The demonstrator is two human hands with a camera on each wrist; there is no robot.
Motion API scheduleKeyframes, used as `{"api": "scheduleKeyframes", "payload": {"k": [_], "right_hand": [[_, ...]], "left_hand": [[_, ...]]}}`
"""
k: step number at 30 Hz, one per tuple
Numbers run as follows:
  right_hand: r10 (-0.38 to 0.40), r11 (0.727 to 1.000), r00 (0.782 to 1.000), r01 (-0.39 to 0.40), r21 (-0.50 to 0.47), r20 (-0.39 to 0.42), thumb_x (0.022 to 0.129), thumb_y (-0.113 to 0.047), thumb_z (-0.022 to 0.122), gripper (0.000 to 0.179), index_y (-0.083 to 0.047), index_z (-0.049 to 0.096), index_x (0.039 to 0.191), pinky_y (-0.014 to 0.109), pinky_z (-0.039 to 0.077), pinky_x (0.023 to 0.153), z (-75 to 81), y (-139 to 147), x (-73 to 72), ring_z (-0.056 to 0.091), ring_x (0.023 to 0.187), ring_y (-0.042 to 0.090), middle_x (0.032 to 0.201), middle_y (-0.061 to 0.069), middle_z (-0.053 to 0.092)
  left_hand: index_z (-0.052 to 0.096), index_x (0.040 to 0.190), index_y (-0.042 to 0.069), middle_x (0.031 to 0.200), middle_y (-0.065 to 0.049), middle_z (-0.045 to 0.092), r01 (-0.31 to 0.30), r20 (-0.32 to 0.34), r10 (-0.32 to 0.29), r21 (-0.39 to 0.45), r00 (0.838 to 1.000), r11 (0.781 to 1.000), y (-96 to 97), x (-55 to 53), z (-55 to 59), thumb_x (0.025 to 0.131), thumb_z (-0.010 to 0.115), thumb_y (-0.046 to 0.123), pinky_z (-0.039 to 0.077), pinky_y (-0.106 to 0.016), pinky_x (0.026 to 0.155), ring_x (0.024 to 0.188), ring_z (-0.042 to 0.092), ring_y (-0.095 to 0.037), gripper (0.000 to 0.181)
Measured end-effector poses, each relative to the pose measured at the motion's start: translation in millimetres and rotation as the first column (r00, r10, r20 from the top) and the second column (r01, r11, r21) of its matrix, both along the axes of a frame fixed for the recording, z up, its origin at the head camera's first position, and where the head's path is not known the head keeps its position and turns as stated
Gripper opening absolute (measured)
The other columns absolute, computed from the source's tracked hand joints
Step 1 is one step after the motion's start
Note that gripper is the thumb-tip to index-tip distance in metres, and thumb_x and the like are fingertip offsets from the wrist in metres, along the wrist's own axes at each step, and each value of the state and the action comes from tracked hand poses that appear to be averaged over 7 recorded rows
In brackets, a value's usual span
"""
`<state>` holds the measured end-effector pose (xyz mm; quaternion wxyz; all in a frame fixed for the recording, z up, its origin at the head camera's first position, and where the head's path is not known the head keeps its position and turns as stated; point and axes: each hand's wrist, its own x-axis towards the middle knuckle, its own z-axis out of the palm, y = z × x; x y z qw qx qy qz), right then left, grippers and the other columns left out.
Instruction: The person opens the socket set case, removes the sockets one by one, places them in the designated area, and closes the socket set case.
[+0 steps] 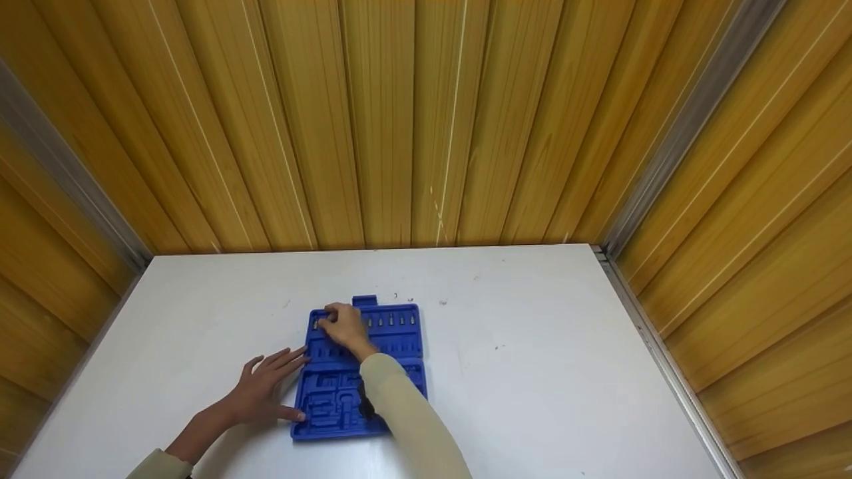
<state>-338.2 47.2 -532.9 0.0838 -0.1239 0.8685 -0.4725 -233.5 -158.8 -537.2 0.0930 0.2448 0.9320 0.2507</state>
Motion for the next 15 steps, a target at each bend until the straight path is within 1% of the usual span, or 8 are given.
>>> {"api": "scheduleKeyframes", "payload": {"k": [1, 3, 7, 12, 15], "right_hand": [[-0.012, 0.999, 1.0, 0.013, 0.042, -0.024, 0.093, -0.01, 0.071, 0.033, 0.007, 0.069, 0.122, 0.032, 0.06, 0.072, -0.3, -1.4, -0.5, 0.073, 0.08, 0.025, 0.098, 0.017, 0.077], [-0.017, 0.993, 0.999, 0.022, 0.116, -0.047, 0.093, -0.012, 0.072, 0.033, 0.004, 0.07, 0.123, 0.034, 0.058, 0.077, 0.0, -3.6, -2.3, 0.07, 0.082, 0.022, 0.098, 0.014, 0.076], [-0.003, 0.977, 0.999, 0.011, 0.214, -0.038, 0.094, -0.017, 0.073, 0.03, -0.003, 0.073, 0.121, 0.04, 0.055, 0.083, 2.1, -6.9, -5.1, 0.067, 0.092, 0.022, 0.102, 0.011, 0.073], [-0.026, 0.952, 0.998, 0.042, 0.303, -0.056, 0.092, -0.025, 0.076, 0.027, -0.009, 0.077, 0.114, 0.044, 0.053, 0.082, 1.0, -13.2, -3.3, 0.066, 0.096, 0.024, 0.103, 0.009, 0.069], [-0.05, 0.936, 0.996, 0.071, 0.344, -0.07, 0.092, -0.028, 0.076, 0.026, -0.01, 0.078, 0.111, 0.046, 0.054, 0.081, -1.6, -18.3, -0.3, 0.067, 0.097, 0.027, 0.104, 0.009, 0.066]], "left_hand": [[0.048, 0.151, 0.008, 0.161, -0.013, 0.043, 0.0, 0.001, 0.0, 0.001, 1.0, 1.0, 0.2, 0.0, 0.0, 0.068, 0.086, 0.064, 0.027, -0.078, 0.11, 0.146, 0.038, -0.047, 0.107], [0.048, 0.151, 0.008, 0.162, -0.013, 0.043, -0.003, 0.008, 0.003, 0.0, 1.0, 1.0, 0.5, 0.0, 1.0, 0.068, 0.085, 0.064, 0.027, -0.077, 0.11, 0.147, 0.037, -0.047, 0.107], [0.048, 0.152, 0.009, 0.162, -0.012, 0.042, -0.006, 0.006, 0.006, -0.008, 1.0, 1.0, 0.7, -1.2, 2.0, 0.068, 0.085, 0.066, 0.027, -0.076, 0.111, 0.147, 0.038, -0.046, 0.108], [0.048, 0.151, 0.008, 0.162, -0.012, 0.043, -0.004, 0.004, 0.004, -0.006, 1.0, 1.0, 0.7, -1.5, 2.8, 0.068, 0.085, 0.065, 0.028, -0.077, 0.11, 0.147, 0.038, -0.046, 0.108], [0.047, 0.152, 0.008, 0.162, -0.013, 0.042, -0.005, 0.028, 0.005, 0.002, 1.0, 1.0, 1.0, -0.1, 2.5, 0.068, 0.085, 0.065, 0.026, -0.077, 0.111, 0.147, 0.037, -0.046, 0.108]]}}
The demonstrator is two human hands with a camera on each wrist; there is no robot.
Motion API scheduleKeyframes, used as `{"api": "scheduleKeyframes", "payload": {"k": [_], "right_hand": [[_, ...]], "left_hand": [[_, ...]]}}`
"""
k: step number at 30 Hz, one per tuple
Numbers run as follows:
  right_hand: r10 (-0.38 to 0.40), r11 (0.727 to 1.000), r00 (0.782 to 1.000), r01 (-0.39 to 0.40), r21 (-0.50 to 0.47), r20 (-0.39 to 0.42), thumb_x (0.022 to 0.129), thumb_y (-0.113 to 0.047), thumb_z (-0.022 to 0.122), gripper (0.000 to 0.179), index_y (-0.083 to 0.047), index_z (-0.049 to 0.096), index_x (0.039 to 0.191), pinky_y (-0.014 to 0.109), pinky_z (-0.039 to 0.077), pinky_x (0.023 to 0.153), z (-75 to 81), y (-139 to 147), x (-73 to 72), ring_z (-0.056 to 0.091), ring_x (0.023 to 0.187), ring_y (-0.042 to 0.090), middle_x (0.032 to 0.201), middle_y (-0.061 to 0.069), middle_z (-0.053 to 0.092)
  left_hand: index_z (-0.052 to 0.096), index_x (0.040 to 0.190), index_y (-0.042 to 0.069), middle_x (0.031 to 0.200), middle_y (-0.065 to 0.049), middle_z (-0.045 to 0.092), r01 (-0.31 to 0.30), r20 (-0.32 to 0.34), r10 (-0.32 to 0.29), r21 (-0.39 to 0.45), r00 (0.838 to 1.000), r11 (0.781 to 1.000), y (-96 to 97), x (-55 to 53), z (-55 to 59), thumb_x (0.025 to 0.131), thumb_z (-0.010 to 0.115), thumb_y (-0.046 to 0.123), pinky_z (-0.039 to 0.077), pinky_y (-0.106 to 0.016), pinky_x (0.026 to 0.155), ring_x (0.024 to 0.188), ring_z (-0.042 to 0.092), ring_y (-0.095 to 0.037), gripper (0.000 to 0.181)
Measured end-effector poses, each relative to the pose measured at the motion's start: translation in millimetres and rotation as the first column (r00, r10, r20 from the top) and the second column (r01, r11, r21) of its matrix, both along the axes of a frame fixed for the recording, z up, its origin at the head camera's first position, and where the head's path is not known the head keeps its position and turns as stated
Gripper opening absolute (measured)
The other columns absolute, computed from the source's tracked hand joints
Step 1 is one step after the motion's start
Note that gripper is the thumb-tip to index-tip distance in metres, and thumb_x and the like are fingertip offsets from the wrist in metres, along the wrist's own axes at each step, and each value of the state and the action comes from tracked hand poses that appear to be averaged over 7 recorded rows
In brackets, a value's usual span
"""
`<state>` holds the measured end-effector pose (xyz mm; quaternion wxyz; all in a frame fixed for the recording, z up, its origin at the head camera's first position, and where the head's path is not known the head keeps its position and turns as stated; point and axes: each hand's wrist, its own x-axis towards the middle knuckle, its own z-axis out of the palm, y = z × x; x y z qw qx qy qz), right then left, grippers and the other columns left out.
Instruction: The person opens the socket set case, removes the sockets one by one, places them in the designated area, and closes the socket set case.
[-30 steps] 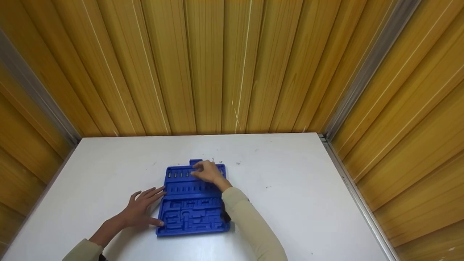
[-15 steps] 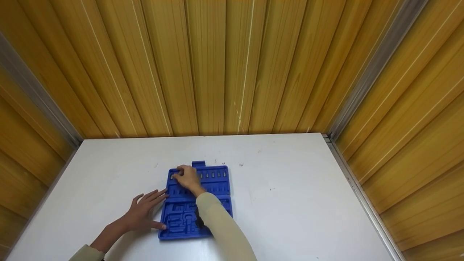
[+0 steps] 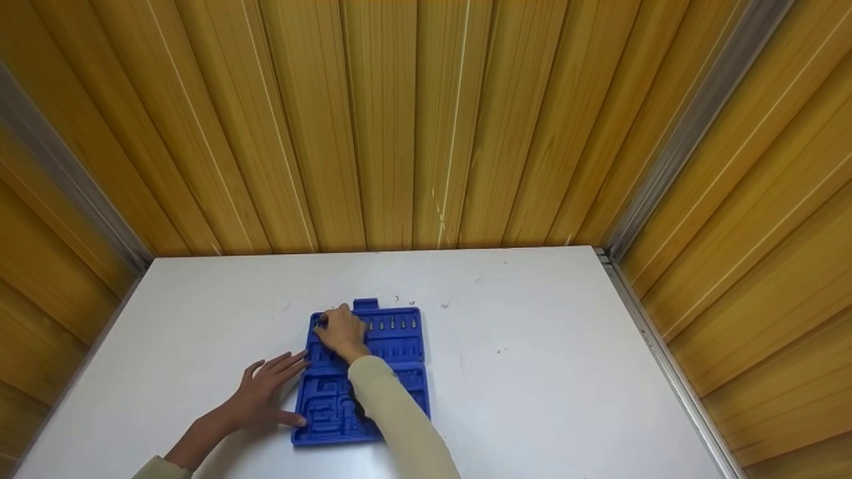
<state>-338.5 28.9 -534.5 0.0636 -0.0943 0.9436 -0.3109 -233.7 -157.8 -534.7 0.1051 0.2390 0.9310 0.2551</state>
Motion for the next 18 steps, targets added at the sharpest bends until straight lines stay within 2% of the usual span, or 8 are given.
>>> {"api": "scheduleKeyframes", "payload": {"k": [3, 9, 18], "right_hand": [[-0.035, 0.999, 0.999, 0.036, 0.012, -0.001, 0.09, -0.028, 0.077, 0.024, -0.012, 0.079, 0.108, 0.049, 0.055, 0.081, -1.3, -4.3, 3.4, 0.067, 0.098, 0.031, 0.106, 0.009, 0.064], [-0.1, 0.994, 0.994, 0.102, -0.035, 0.05, 0.087, -0.026, 0.081, 0.022, -0.013, 0.079, 0.104, 0.051, 0.052, 0.085, 1.0, -7.9, 4.0, 0.066, 0.099, 0.033, 0.107, 0.011, 0.064], [-0.102, 0.99, 0.984, 0.114, -0.081, 0.145, 0.088, -0.024, 0.08, 0.023, -0.013, 0.078, 0.108, 0.054, 0.05, 0.095, 8.0, -7.4, -0.7, 0.065, 0.11, 0.033, 0.116, 0.014, 0.066]], "left_hand": [[0.047, 0.152, 0.008, 0.162, -0.013, 0.043, -0.002, 0.01, 0.002, 0.013, 1.0, 1.0, 0.5, 2.1, -1.4, 0.068, 0.086, 0.064, 0.026, -0.077, 0.111, 0.147, 0.037, -0.046, 0.108], [0.049, 0.15, 0.008, 0.161, -0.012, 0.044, 0.003, -0.002, -0.003, 0.012, 1.0, 1.0, 0.5, 2.4, -3.9, 0.067, 0.086, 0.065, 0.027, -0.077, 0.11, 0.148, 0.038, -0.045, 0.108], [0.05, 0.149, 0.005, 0.159, -0.016, 0.045, 0.009, -0.021, -0.009, 0.023, 1.0, 1.0, -0.9, -0.9, -1.1, 0.067, 0.087, 0.062, 0.027, -0.078, 0.109, 0.147, 0.038, -0.047, 0.106]]}}
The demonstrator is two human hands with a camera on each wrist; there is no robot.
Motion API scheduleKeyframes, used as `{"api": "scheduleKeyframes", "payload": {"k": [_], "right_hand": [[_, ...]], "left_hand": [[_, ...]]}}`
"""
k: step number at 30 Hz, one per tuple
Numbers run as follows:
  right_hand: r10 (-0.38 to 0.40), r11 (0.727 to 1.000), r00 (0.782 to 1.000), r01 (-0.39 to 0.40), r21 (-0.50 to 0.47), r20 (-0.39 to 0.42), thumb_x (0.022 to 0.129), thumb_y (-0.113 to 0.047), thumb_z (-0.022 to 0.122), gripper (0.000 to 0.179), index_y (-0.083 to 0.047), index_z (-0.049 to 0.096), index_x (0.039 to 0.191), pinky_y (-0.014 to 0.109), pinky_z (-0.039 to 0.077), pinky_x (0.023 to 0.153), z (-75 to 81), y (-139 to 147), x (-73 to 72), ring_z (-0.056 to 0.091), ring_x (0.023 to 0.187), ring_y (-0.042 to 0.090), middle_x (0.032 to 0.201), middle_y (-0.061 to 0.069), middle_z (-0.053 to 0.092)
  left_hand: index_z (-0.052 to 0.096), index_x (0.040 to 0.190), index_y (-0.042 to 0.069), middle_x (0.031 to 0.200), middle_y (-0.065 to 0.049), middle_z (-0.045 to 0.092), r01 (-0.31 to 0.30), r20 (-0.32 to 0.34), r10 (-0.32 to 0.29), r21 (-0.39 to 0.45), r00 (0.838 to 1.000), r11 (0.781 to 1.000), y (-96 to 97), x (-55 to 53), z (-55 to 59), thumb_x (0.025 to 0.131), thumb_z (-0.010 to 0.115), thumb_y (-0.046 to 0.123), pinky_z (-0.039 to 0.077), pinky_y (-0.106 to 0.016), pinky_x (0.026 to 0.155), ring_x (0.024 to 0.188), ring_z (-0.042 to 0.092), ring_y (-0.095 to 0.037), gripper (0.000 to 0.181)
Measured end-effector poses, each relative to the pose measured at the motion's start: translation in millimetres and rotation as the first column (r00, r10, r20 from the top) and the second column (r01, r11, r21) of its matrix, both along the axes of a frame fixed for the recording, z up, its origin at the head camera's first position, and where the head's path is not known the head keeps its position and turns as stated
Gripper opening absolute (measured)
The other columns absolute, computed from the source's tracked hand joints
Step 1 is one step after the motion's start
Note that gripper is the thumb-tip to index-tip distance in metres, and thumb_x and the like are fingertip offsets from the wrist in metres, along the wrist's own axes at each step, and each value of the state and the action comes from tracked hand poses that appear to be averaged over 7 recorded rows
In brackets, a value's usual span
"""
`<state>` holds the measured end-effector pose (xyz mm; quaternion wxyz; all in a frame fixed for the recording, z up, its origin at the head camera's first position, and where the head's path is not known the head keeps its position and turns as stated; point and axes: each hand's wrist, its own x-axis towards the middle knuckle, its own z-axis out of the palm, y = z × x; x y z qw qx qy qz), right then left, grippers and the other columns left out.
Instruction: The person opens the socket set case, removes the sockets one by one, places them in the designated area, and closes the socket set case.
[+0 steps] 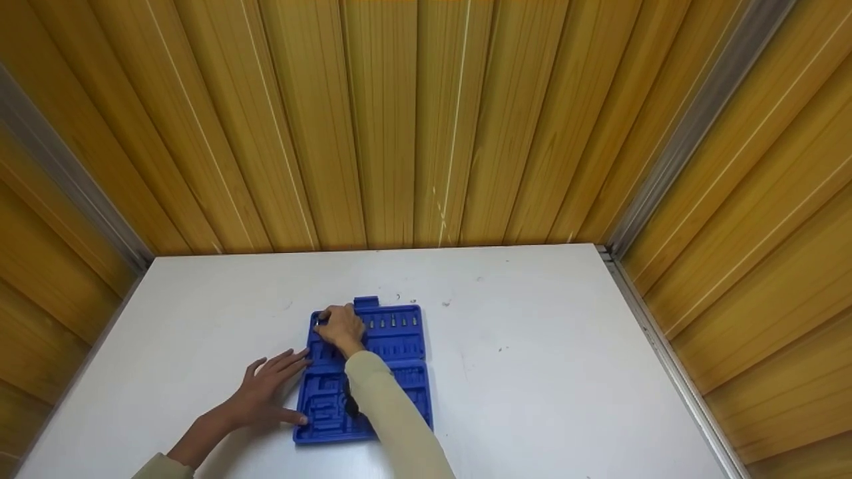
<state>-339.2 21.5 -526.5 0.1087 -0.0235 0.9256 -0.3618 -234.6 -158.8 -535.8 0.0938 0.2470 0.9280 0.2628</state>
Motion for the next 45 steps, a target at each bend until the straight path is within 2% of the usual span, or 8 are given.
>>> {"api": "scheduleKeyframes", "payload": {"k": [7, 12, 19, 27, 30, 33, 38, 45], "right_hand": [[0.001, 1.0, 0.999, 0.0, -0.022, 0.035, 0.091, -0.023, 0.076, 0.022, -0.011, 0.077, 0.109, 0.057, 0.047, 0.104, 5.3, -0.9, -3.4, 0.062, 0.123, 0.035, 0.127, 0.016, 0.067], [-0.012, 1.0, 1.0, 0.012, 0.005, 0.022, 0.092, -0.026, 0.074, 0.021, -0.012, 0.076, 0.107, 0.059, 0.047, 0.1, 5.4, -3.4, -0.9, 0.064, 0.116, 0.034, 0.119, 0.014, 0.067], [-0.051, 0.998, 0.999, 0.051, 0.041, -0.007, 0.09, -0.025, 0.076, 0.017, -0.014, 0.072, 0.103, 0.054, 0.05, 0.091, 6.1, -8.1, 1.1, 0.067, 0.103, 0.032, 0.106, 0.009, 0.065], [-0.073, 0.989, 0.996, 0.08, 0.127, -0.055, 0.088, -0.029, 0.078, 0.025, -0.013, 0.079, 0.107, 0.048, 0.055, 0.09, -1.4, -15.8, 3.1, 0.069, 0.106, 0.031, 0.111, 0.011, 0.068], [-0.082, 0.991, 0.994, 0.088, 0.105, -0.068, 0.09, -0.026, 0.078, 0.02, -0.013, 0.078, 0.104, 0.044, 0.056, 0.087, -2.7, -17.4, 4.9, 0.069, 0.102, 0.026, 0.106, 0.008, 0.071], [-0.067, 0.997, 0.995, 0.07, 0.04, -0.068, 0.09, -0.021, 0.078, 0.012, -0.012, 0.074, 0.097, 0.042, 0.055, 0.083, -1.6, -18.9, 6.8, 0.068, 0.096, 0.024, 0.1, 0.007, 0.071], [-0.049, 0.997, 0.995, 0.043, -0.068, -0.083, 0.085, -0.017, 0.083, 0.01, -0.01, 0.076, 0.085, 0.04, 0.055, 0.08, -0.1, -19.0, 10.8, 0.069, 0.088, 0.021, 0.091, 0.005, 0.074], [-0.073, 0.991, 0.991, 0.059, -0.123, -0.113, 0.083, -0.013, 0.084, 0.007, -0.01, 0.083, 0.09, 0.038, 0.058, 0.079, -4.8, -13.8, 15.2, 0.073, 0.088, 0.021, 0.092, 0.005, 0.079]], "left_hand": [[0.05, 0.149, 0.005, 0.16, -0.016, 0.044, -0.01, 0.01, 0.01, -0.002, 1.0, 1.0, 0.8, -1.7, 2.4, 0.067, 0.088, 0.061, 0.025, -0.077, 0.111, 0.148, 0.036, -0.046, 0.106], [0.049, 0.15, 0.005, 0.16, -0.016, 0.044, -0.013, 0.024, 0.013, 0.005, 1.0, 1.0, 1.3, -1.6, 1.6, 0.066, 0.089, 0.06, 0.024, -0.077, 0.112, 0.149, 0.035, -0.046, 0.107], [0.051, 0.148, 0.007, 0.159, -0.015, 0.046, -0.018, 0.004, 0.019, -0.011, 1.0, 1.0, 2.2, -1.6, 1.0, 0.065, 0.089, 0.061, 0.026, -0.077, 0.11, 0.147, 0.037, -0.045, 0.106], [0.051, 0.148, 0.007, 0.158, -0.014, 0.048, -0.014, -0.019, 0.014, -0.015, 1.0, 1.0, 3.1, -1.4, -2.3, 0.065, 0.088, 0.062, 0.029, -0.076, 0.109, 0.146, 0.039, -0.045, 0.106], [0.051, 0.148, 0.006, 0.158, -0.014, 0.048, -0.012, -0.02, 0.012, -0.015, 1.0, 1.0, 2.7, -0.8, -2.2, 0.065, 0.088, 0.063, 0.029, -0.076, 0.109, 0.146, 0.039, -0.045, 0.107], [0.051, 0.148, 0.007, 0.158, -0.014, 0.048, -0.017, -0.017, 0.016, -0.024, 1.0, 1.0, 1.6, -0.8, -0.8, 0.065, 0.088, 0.063, 0.029, -0.076, 0.11, 0.146, 0.039, -0.045, 0.107], [0.051, 0.148, 0.007, 0.158, -0.014, 0.047, -0.024, -0.01, 0.024, -0.028, 1.0, 0.999, 0.9, 0.0, 1.2, 0.066, 0.088, 0.062, 0.027, -0.077, 0.11, 0.147, 0.038, -0.045, 0.106], [0.051, 0.148, 0.005, 0.158, -0.015, 0.047, -0.016, -0.015, 0.016, -0.026, 1.0, 1.0, 2.0, 1.9, 1.2, 0.067, 0.087, 0.063, 0.027, -0.078, 0.109, 0.146, 0.039, -0.046, 0.106]]}}
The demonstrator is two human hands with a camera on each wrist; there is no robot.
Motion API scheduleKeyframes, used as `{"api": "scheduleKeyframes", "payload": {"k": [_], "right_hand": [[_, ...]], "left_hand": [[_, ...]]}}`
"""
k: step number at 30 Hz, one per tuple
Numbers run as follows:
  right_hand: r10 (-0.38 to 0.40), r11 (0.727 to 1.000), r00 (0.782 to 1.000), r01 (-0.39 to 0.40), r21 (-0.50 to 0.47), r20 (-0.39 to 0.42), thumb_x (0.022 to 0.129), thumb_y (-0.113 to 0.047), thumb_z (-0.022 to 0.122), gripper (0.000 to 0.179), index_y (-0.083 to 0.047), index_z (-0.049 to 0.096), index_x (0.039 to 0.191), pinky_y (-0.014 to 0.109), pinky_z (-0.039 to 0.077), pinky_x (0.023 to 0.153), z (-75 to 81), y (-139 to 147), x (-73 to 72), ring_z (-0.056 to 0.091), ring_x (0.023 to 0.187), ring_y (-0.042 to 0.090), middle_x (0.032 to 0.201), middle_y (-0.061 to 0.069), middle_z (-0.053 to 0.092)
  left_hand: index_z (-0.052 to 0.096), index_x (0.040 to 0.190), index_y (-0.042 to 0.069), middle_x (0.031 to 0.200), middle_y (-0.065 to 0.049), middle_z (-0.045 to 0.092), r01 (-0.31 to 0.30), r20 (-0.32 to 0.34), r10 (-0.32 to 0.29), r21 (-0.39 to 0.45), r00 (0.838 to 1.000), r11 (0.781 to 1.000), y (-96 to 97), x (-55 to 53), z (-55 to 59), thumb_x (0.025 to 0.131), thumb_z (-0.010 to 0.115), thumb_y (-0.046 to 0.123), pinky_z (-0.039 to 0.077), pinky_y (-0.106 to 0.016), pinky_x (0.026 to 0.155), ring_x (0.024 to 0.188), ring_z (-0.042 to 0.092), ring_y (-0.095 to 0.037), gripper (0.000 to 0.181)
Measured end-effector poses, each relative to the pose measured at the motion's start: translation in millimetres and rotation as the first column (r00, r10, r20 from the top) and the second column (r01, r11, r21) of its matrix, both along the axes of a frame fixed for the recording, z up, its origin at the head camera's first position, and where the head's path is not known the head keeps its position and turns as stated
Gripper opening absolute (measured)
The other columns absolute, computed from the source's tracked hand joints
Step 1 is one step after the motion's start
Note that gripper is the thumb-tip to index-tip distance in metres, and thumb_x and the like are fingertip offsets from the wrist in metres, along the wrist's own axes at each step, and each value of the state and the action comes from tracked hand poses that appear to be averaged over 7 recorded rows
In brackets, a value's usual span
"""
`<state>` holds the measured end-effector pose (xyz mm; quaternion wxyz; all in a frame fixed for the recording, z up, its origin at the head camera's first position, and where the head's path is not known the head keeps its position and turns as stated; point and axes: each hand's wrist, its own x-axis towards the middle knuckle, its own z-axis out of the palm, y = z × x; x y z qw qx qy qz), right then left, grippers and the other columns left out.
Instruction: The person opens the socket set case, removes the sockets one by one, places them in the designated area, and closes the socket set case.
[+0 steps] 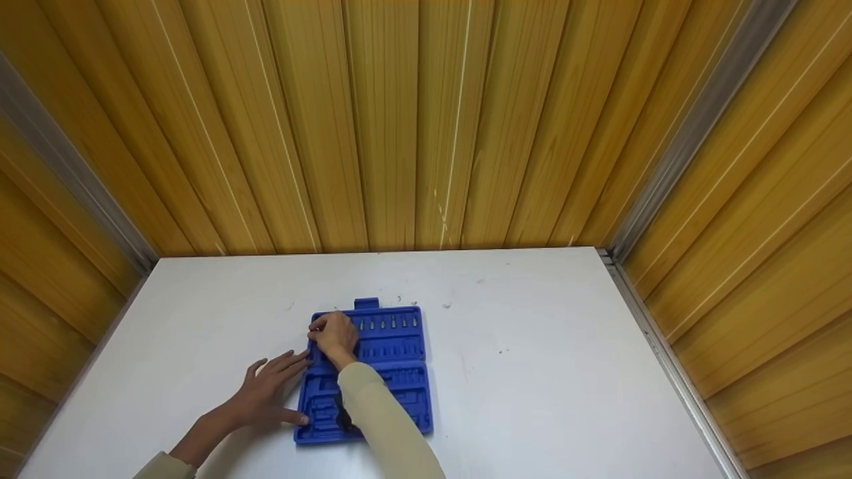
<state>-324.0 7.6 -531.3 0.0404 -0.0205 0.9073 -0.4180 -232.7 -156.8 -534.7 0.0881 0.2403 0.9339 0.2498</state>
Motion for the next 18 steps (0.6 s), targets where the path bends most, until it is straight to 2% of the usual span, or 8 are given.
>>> {"api": "scheduleKeyframes", "payload": {"k": [5, 10, 15, 18], "right_hand": [[-0.026, 0.999, 0.999, 0.025, -0.043, -0.02, 0.084, -0.014, 0.084, 0.009, -0.01, 0.084, 0.091, 0.041, 0.059, 0.084, -3.7, 1.6, 0.9, 0.076, 0.095, 0.025, 0.095, 0.005, 0.081], [-0.033, 0.994, 0.997, 0.025, -0.106, -0.076, 0.083, -0.012, 0.084, 0.009, -0.006, 0.083, 0.089, 0.037, 0.06, 0.079, -3.0, 1.9, 1.7, 0.076, 0.089, 0.024, 0.09, 0.007, 0.081], [0.034, 0.993, 0.993, -0.047, -0.111, -0.117, 0.082, -0.011, 0.085, 0.009, -0.004, 0.082, 0.086, 0.032, 0.059, 0.071, 11.5, 5.5, -0.2, 0.075, 0.082, 0.024, 0.087, 0.009, 0.08], [0.076, 0.987, 0.996, -0.083, -0.134, -0.053, 0.085, -0.013, 0.083, 0.01, -0.004, 0.081, 0.088, 0.027, 0.057, 0.063, 25.5, 12.6, -5.0, 0.076, 0.077, 0.026, 0.089, 0.01, 0.08]], "left_hand": [[0.052, 0.147, 0.004, 0.157, -0.016, 0.048, 0.013, -0.037, -0.013, -0.008, 0.999, 1.0, 0.1, 0.2, -0.1, 0.066, 0.087, 0.063, 0.03, -0.078, 0.107, 0.145, 0.041, -0.046, 0.106], [0.052, 0.147, 0.004, 0.158, -0.016, 0.048, 0.011, -0.032, -0.011, 0.003, 0.999, 1.0, 0.4, -0.4, 0.7, 0.066, 0.088, 0.062, 0.029, -0.078, 0.107, 0.145, 0.041, -0.046, 0.105], [0.052, 0.146, 0.006, 0.157, -0.015, 0.048, 0.008, -0.029, -0.008, 0.007, 1.0, 1.0, 0.6, -0.4, -0.2, 0.065, 0.087, 0.063, 0.029, -0.078, 0.107, 0.144, 0.041, -0.046, 0.105], [0.052, 0.146, 0.006, 0.157, -0.016, 0.048, 0.009, -0.037, -0.009, 0.005, 0.999, 1.0, -0.3, -0.5, 0.3, 0.065, 0.088, 0.063, 0.029, -0.078, 0.107, 0.143, 0.042, -0.046, 0.105]]}}
